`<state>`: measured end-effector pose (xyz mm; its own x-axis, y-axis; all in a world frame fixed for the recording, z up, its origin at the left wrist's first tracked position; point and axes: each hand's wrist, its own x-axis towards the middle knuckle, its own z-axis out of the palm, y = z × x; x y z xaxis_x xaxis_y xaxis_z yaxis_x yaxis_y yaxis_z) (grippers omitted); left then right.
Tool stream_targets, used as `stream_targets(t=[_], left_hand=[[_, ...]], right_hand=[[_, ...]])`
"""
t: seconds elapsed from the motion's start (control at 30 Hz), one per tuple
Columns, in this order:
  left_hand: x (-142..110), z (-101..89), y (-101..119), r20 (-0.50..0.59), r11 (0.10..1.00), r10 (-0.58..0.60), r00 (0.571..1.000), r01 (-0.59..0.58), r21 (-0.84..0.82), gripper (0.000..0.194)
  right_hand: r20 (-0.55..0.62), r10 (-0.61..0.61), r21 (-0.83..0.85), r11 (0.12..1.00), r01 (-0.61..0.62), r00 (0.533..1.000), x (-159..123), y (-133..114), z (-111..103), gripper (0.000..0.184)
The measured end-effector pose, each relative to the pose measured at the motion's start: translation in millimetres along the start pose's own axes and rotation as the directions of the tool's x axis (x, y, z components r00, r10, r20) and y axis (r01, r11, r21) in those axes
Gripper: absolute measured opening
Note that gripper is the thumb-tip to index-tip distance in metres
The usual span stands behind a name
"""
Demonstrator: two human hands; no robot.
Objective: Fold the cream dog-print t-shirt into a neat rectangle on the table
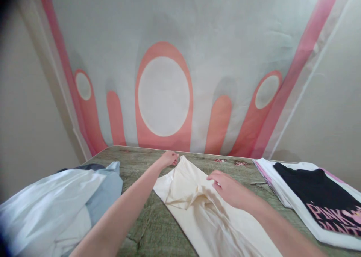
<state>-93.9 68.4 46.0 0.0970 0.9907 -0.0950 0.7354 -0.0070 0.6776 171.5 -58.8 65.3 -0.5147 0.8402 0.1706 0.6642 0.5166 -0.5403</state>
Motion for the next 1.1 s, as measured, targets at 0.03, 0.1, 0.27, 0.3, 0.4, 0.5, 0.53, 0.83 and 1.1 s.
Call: stream_targets(t=[0.03,0.1,0.27,0.3,0.4,0.5,0.53,0.83,1.1], left_hand=[[7.4,6.4,1.3,-0.014,1.000,-0.008,1.000,0.008,-0.023,0.033],[18.5,17.3,2.4,-0.042,0.998,-0.014,0.999,0.011,-0.054,0.036],[27.4,28.1,-1.7,-0.123,0.992,-0.009,0.992,-0.007,-0.128,0.045],[27.1,28.1,-2.9,-0.108,0.986,-0.007,0.994,-0.011,-0.167,0.052],[25.6,27.7,-6.0,0.044,0.933,0.022,0.999,-0.005,-0.361,0.071],[25.7,30.6,-8.3,0.185,0.848,0.095,0.978,0.018,-0.530,0.083],[26.4,32.5,-8.9,0.217,0.822,0.119,0.969,0.027,-0.568,0.086],[38.9,45.0,-16.1,0.254,0.674,-0.018,0.967,0.200,-0.712,0.073],[43.9,48.0,-19.3,0.128,0.615,-0.149,0.980,0.194,-0.765,0.061]], right_hand=[[-0.051,-0.001,0.043,0.999,0.003,0.999,22.1,-0.3,11.0,0.027],[-0.133,0.075,0.213,0.976,-0.046,0.988,57.3,7.7,35.8,0.024],[-0.198,0.273,0.636,0.767,-0.089,0.941,88.7,39.1,87.4,0.023],[-0.198,0.285,0.673,0.735,-0.081,0.938,88.1,42.9,92.4,0.023],[-0.195,0.278,0.699,0.712,-0.066,0.941,83.5,46.9,97.6,0.022],[-0.191,0.262,0.669,0.740,-0.070,0.946,81.7,45.6,96.6,0.022],[-0.190,0.263,0.664,0.744,-0.073,0.946,81.9,45.2,96.6,0.022],[-0.211,0.281,0.638,0.765,-0.086,0.936,83.4,49.2,101.5,0.021],[-0.229,0.277,0.598,0.796,-0.089,0.933,82.2,47.1,99.3,0.020]])
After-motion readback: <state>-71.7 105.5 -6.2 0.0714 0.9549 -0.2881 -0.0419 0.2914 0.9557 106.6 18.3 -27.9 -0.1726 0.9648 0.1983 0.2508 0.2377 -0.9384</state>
